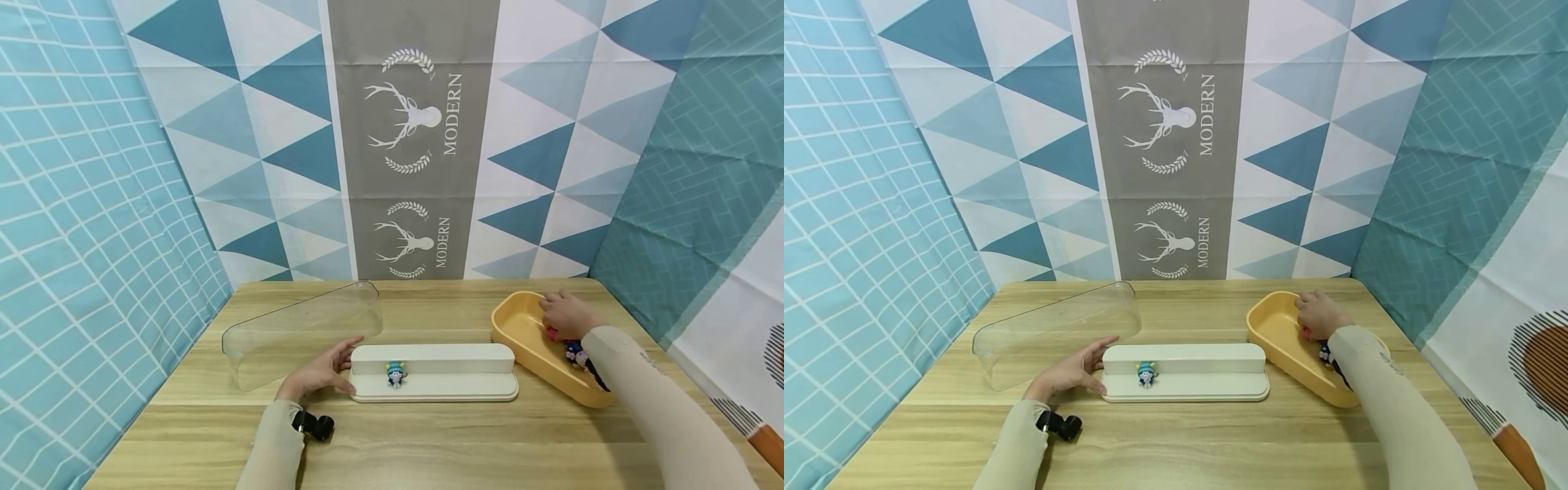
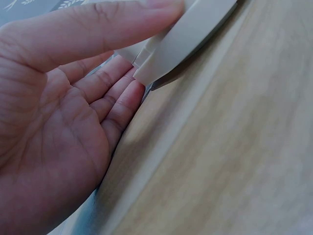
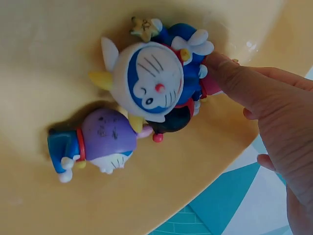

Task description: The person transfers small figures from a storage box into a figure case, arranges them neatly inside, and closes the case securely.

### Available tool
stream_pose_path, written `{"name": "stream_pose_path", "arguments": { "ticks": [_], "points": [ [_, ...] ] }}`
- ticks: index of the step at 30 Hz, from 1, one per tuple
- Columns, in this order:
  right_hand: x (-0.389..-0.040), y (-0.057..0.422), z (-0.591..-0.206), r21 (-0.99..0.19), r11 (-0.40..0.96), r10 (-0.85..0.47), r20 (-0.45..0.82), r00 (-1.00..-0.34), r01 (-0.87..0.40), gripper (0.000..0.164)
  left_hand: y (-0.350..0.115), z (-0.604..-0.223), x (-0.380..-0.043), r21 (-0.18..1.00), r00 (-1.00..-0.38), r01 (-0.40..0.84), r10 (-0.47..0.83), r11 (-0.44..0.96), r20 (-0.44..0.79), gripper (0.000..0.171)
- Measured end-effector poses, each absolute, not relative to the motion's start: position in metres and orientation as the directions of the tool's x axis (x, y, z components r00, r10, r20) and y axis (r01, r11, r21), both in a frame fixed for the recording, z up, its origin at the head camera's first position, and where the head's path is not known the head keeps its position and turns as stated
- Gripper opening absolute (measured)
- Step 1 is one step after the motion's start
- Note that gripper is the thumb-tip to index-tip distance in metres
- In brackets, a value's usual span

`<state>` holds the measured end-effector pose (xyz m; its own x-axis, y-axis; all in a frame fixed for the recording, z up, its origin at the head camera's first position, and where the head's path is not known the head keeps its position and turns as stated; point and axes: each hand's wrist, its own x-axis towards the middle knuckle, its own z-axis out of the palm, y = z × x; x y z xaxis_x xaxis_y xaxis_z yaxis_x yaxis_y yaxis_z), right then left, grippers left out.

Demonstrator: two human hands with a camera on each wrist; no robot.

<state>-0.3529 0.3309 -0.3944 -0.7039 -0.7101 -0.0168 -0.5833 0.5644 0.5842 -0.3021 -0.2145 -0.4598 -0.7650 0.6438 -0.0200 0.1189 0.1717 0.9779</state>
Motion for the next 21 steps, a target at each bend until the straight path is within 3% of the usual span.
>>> {"name": "stream_pose_path", "arguments": {
  "ticks": [14,21],
  "points": [
    [-0.354,0.329,-0.394,0.45,0.659,-0.708,0.099,-0.699,-0.603,0.027,-0.215,-0.459,-0.303,0.978,-0.754,0.125,0.657,0.169,-0.017,0.108],
    [-0.354,0.326,-0.384,0.143,0.782,-0.624,0.147,-0.768,-0.607,0.029,-0.215,-0.459,-0.303,0.977,-0.752,0.129,0.659,0.168,-0.014,0.108]
  ]
}}
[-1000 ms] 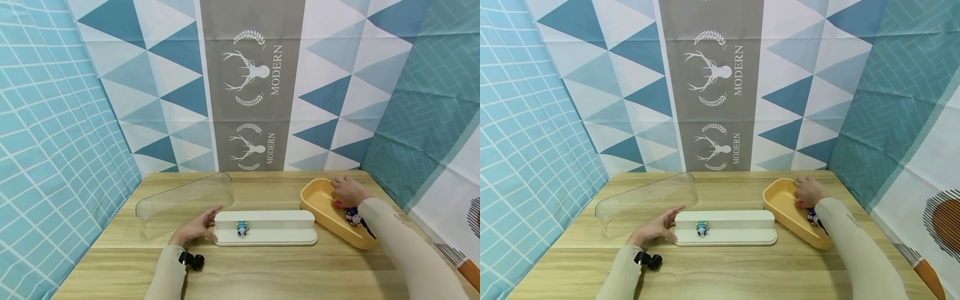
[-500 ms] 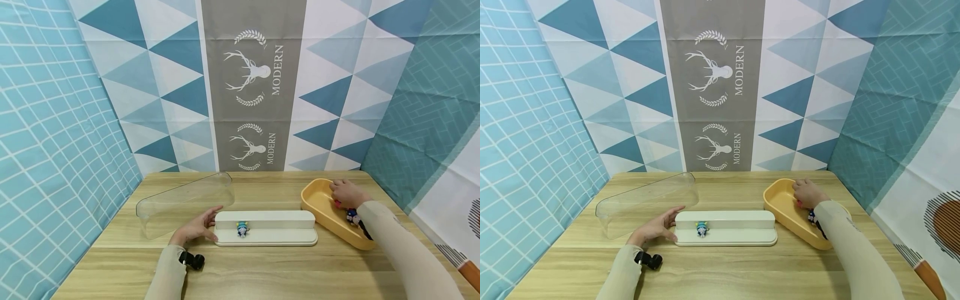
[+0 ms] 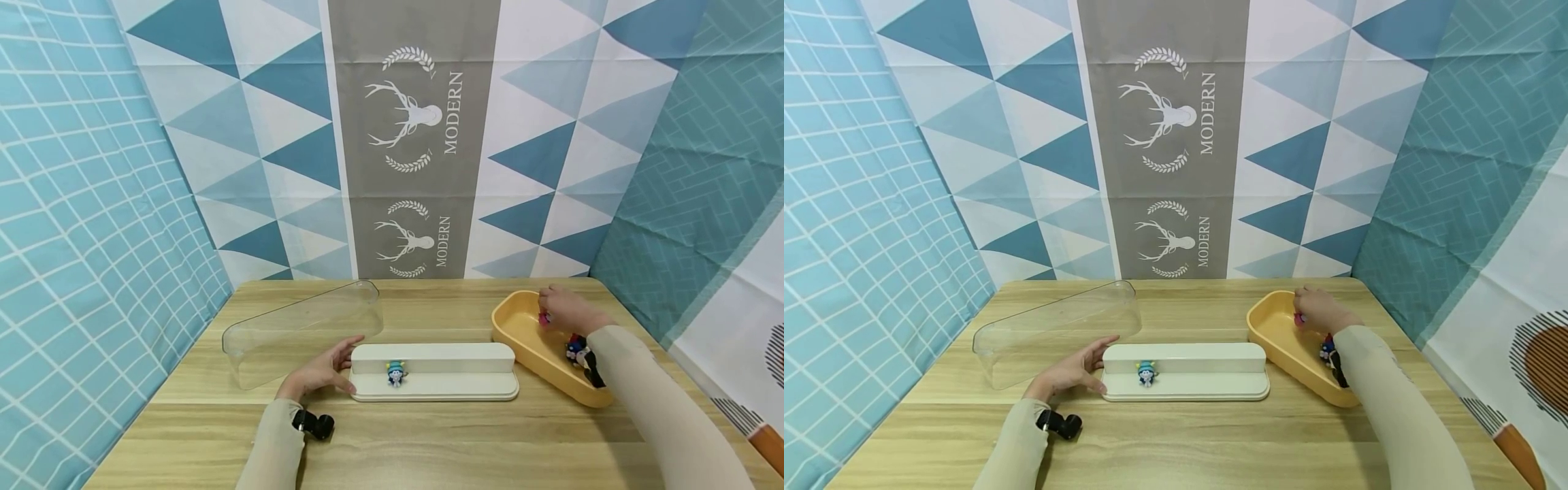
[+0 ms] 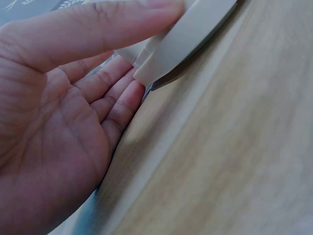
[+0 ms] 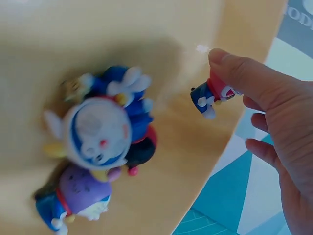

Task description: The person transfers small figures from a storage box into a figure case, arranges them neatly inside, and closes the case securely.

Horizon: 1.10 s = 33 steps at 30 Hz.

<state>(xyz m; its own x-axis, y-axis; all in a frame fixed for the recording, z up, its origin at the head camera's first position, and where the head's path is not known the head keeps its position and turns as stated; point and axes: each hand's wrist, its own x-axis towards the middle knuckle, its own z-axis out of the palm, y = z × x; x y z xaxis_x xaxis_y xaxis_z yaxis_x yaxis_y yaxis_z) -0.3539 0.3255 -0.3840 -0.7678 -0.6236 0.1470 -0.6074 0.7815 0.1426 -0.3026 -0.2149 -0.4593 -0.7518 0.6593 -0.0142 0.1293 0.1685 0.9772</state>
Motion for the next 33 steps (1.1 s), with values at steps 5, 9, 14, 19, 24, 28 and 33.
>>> {"name": "stream_pose_path", "arguments": {
  "ticks": [5,9,14,19,24,28,33],
  "points": [
    [-0.353,0.322,-0.375,-0.097,0.808,-0.559,0.183,-0.809,-0.581,0.027,-0.215,-0.458,-0.302,0.977,-0.76,0.115,0.649,0.178,-0.029,0.109],
    [-0.353,0.322,-0.37,-0.261,0.809,-0.491,0.194,-0.849,-0.527,0.026,-0.214,-0.457,-0.301,0.977,-0.759,0.116,0.65,0.18,-0.03,0.109],
    [-0.353,0.322,-0.369,-0.373,0.786,-0.427,0.25,-0.869,-0.493,0.025,-0.213,-0.457,-0.301,0.979,-0.762,0.106,0.647,0.175,-0.034,0.109],
    [-0.353,0.317,-0.369,-0.468,0.76,-0.342,0.303,-0.89,-0.451,0.026,-0.213,-0.458,-0.301,0.979,-0.764,0.105,0.645,0.173,-0.033,0.109],
    [-0.352,0.311,-0.368,-0.569,0.729,-0.214,0.34,-0.916,-0.382,0.029,-0.213,-0.458,-0.301,0.979,-0.766,0.102,0.642,0.174,-0.035,0.109],
    [-0.35,0.305,-0.365,-0.633,0.699,-0.117,0.357,-0.927,-0.332,0.032,-0.213,-0.457,-0.3,0.979,-0.767,0.1,0.641,0.177,-0.038,0.109],
    [-0.347,0.297,-0.357,-0.7,0.653,-0.033,0.352,-0.935,-0.287,0.036,-0.214,-0.457,-0.301,0.977,-0.765,0.115,0.644,0.182,-0.03,0.109]
  ]
}}
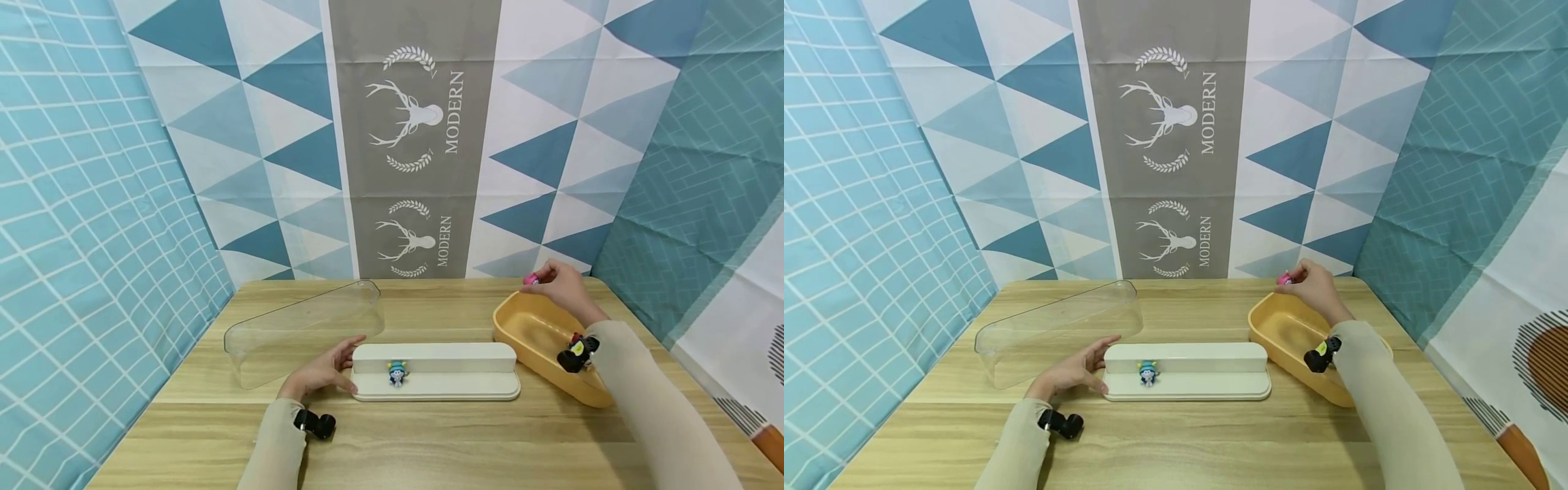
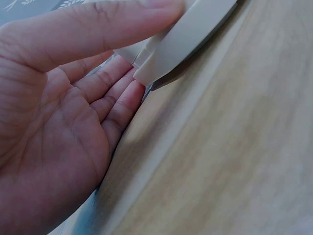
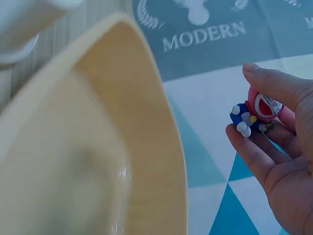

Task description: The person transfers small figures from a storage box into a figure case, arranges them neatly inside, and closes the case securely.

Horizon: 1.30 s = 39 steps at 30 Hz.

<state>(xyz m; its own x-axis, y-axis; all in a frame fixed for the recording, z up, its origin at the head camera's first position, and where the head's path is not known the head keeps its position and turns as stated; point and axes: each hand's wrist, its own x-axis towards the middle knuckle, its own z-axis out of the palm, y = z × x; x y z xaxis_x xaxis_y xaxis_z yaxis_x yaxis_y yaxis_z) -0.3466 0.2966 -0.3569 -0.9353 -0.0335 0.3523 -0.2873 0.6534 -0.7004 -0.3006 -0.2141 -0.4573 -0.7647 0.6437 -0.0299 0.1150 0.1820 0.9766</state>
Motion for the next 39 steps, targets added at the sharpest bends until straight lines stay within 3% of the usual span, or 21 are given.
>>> {"name": "stream_pose_path", "arguments": {
  "ticks": [4,10,22,39],
  "points": [
    [-0.344,0.288,-0.35,-0.765,0.594,0.006,0.313,-0.95,-0.249,0.042,-0.214,-0.458,-0.302,0.976,-0.758,0.125,0.652,0.179,-0.022,0.108],
    [-0.341,0.275,-0.346,-0.853,0.449,-0.036,0.282,-0.959,-0.267,0.05,-0.213,-0.458,-0.301,0.98,-0.759,0.104,0.65,0.168,-0.031,0.109],
    [-0.332,0.248,-0.342,-0.962,0.169,-0.123,0.195,-0.973,-0.214,0.019,-0.215,-0.459,-0.302,0.975,-0.751,0.131,0.659,0.182,-0.022,0.108],
    [-0.315,0.202,-0.353,-1.0,-0.008,-0.233,0.03,-0.972,-0.028,0.022,-0.213,-0.458,-0.301,0.98,-0.765,0.104,0.643,0.172,-0.032,0.109]
  ]
}}
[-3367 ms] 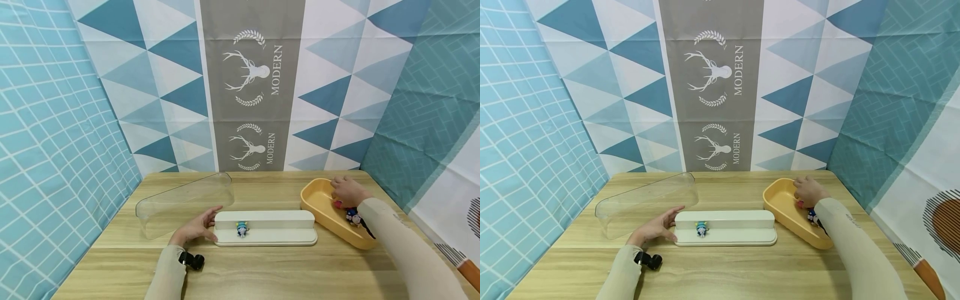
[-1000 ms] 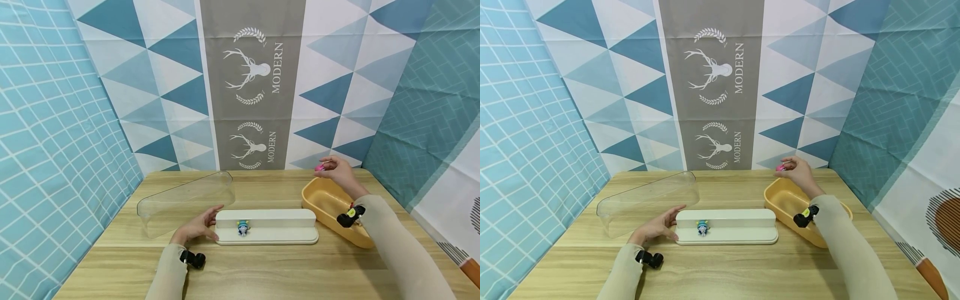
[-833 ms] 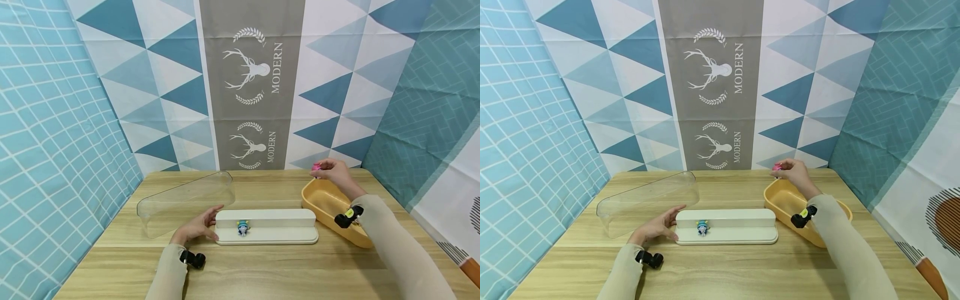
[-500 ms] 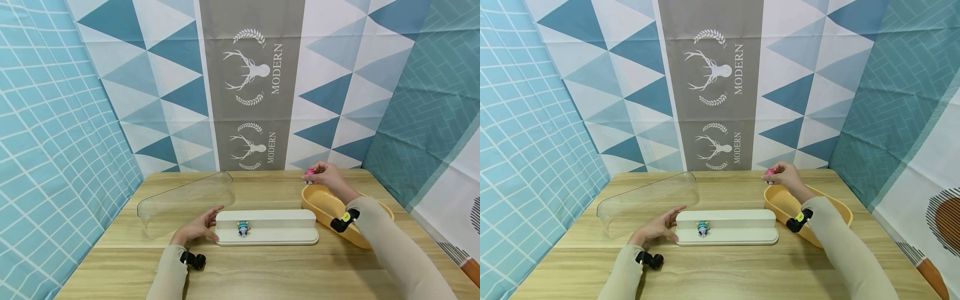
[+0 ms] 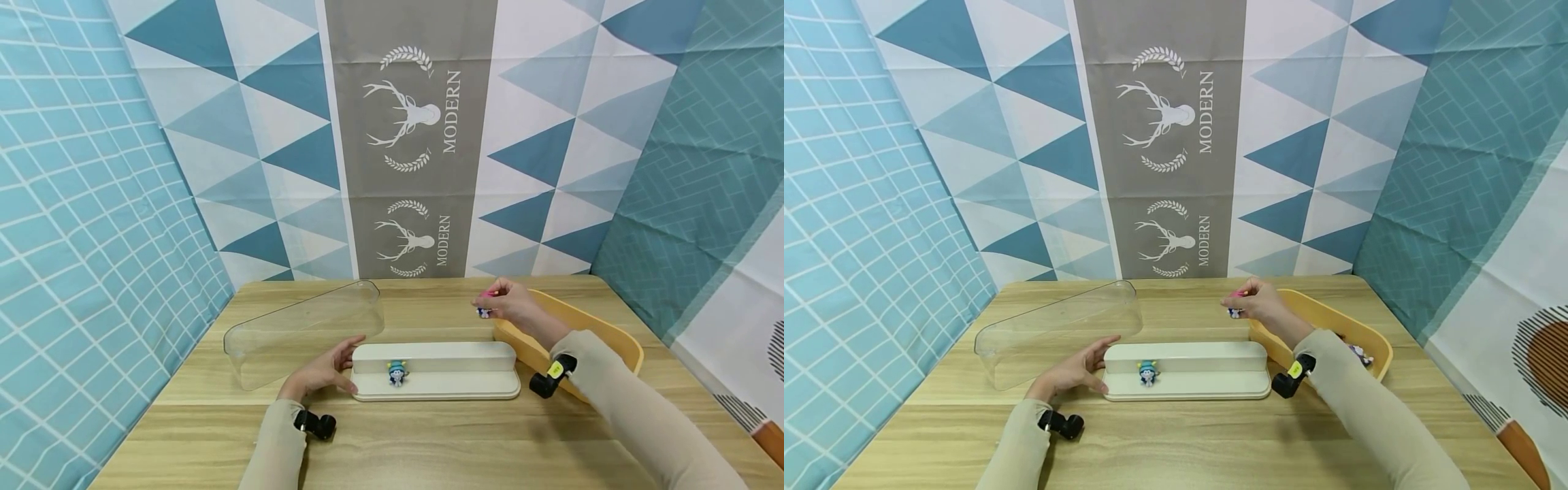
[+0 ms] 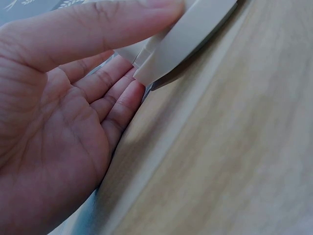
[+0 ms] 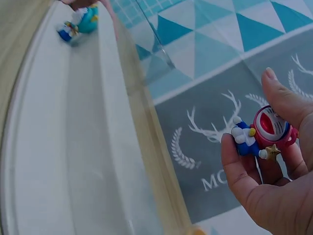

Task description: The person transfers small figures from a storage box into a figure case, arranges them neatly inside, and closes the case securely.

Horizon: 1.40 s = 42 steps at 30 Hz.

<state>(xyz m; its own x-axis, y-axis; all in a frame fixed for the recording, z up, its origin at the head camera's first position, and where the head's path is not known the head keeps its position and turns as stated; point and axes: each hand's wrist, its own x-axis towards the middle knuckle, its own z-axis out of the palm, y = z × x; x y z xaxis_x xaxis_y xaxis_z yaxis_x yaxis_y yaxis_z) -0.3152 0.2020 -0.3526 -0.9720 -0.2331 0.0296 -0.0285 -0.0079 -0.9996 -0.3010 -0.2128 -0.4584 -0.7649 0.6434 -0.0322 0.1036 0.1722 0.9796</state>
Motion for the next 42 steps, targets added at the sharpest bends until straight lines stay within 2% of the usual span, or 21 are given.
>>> {"name": "stream_pose_path", "arguments": {
  "ticks": [15,22,30,42],
  "points": [
    [-0.298,0.169,-0.369,-1.0,0.001,-0.313,-0.03,-0.949,0.031,0.021,-0.214,-0.458,-0.302,0.976,-0.749,0.13,0.662,0.175,-0.019,0.107],
    [-0.291,0.16,-0.375,-0.998,-0.031,-0.351,-0.043,-0.935,0.058,0.027,-0.214,-0.457,-0.301,0.976,-0.754,0.126,0.656,0.177,-0.022,0.107],
    [-0.286,0.149,-0.387,-0.999,-0.025,-0.4,-0.027,-0.916,0.04,0.028,-0.215,-0.458,-0.302,0.977,-0.757,0.119,0.653,0.175,-0.024,0.107],
    [-0.276,0.13,-0.405,-0.999,0.023,-0.39,-0.038,-0.92,0.032,0.028,-0.214,-0.458,-0.302,0.977,-0.761,0.119,0.648,0.179,-0.027,0.107]
  ]
}}
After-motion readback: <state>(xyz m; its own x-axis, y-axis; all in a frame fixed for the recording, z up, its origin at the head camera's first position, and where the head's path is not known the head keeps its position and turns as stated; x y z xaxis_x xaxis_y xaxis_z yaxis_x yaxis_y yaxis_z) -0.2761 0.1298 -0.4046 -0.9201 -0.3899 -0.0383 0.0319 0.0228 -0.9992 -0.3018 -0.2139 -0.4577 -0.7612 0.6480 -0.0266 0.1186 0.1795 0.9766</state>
